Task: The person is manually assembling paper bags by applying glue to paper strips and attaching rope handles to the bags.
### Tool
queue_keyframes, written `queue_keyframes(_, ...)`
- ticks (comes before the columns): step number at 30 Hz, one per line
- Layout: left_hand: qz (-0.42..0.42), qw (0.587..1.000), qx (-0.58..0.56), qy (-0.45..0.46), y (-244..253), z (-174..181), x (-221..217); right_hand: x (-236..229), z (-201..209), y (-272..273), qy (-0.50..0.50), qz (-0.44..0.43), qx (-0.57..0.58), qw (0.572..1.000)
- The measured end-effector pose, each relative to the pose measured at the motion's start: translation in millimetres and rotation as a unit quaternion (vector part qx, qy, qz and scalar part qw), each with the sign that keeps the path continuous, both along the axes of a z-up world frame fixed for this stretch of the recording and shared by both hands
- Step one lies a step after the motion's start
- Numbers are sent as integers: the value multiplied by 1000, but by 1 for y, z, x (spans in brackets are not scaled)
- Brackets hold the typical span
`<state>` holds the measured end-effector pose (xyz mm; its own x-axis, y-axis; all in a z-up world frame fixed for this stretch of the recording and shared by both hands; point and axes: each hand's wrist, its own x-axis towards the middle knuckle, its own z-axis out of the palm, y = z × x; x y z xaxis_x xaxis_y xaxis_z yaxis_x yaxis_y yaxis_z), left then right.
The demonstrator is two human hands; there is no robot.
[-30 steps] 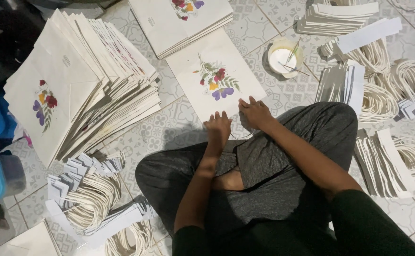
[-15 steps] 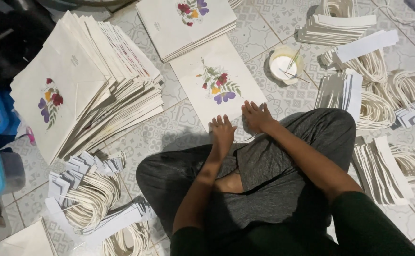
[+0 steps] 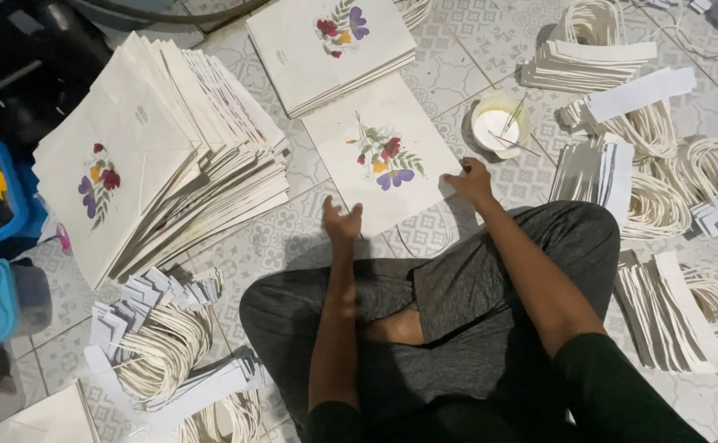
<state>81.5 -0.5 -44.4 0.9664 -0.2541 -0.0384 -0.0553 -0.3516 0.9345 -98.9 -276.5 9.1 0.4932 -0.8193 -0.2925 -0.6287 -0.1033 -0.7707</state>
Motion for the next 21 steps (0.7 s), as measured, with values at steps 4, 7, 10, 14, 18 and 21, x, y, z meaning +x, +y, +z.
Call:
queue_keyframes(4,-16,971,25,239,2,-28,20,2,-21,-10,-28,-16,66,997)
queue_keyframes(7,-59,962,45,264,4,1,19,6,15,6,-24,-18,122,992)
queue_keyframes(10,-89,941,-167,280,14,46,10,5,52,18,-89,-37,198,975)
queue_keyframes(14,-76,916,-234,318,20,62,14,3,67,14,-158,-48,255,953)
queue_keyframes(18,-45,889,-313,331,23,66,15,-7,109,26,-199,-69,247,946)
queue_keyframes(21,-45,877,-337,341,33,74,15,-25,130,32,-255,-180,232,921)
